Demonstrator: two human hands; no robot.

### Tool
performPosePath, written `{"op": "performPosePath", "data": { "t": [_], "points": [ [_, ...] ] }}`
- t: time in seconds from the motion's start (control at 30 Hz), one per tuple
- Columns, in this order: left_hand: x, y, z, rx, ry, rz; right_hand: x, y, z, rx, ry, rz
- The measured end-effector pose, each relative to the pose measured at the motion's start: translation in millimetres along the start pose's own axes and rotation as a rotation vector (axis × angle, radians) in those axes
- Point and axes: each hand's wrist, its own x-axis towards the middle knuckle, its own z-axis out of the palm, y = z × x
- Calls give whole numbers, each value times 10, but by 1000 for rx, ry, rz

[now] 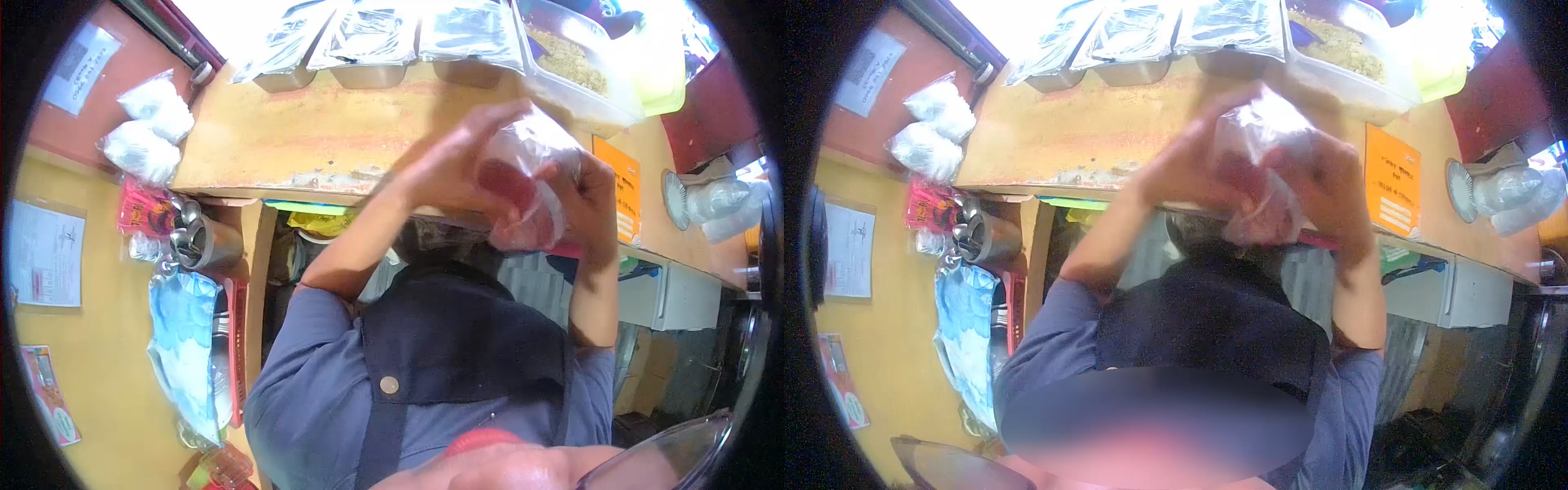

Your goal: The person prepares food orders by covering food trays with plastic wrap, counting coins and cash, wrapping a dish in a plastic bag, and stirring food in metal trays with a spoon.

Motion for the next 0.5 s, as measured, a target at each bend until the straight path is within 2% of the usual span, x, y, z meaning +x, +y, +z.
{"op": "performPosePath", "data": {
  "t": [0.07,0.13,0.17,0.2,0.33,0.4,0.43,0.47,0.5],
  "points": [
    [-100,-127,95,-179,-245,-234,-55,19,49,148,-10,3],
    [-153,-172,169,-406,-438,-397,-46,5,55,190,151,-18],
    [-192,-187,174,-448,-384,-342,-33,-3,51,210,233,-30],
    [-233,-198,163,-487,-332,-286,-12,0,44,511,292,166],
    [-319,-409,240,-525,-28,-152,-239,1017,293,231,147,-42],
    [-376,-448,329,-620,203,-348,-439,936,458,76,103,7],
    [-392,-482,380,-666,303,-444,-497,888,477,16,52,112],
    [-446,-609,373,-264,316,-384,-506,895,451,-18,-39,18],
    [-405,-598,431,-213,385,-375,-532,853,407,-12,-84,-31]
  ]
}}
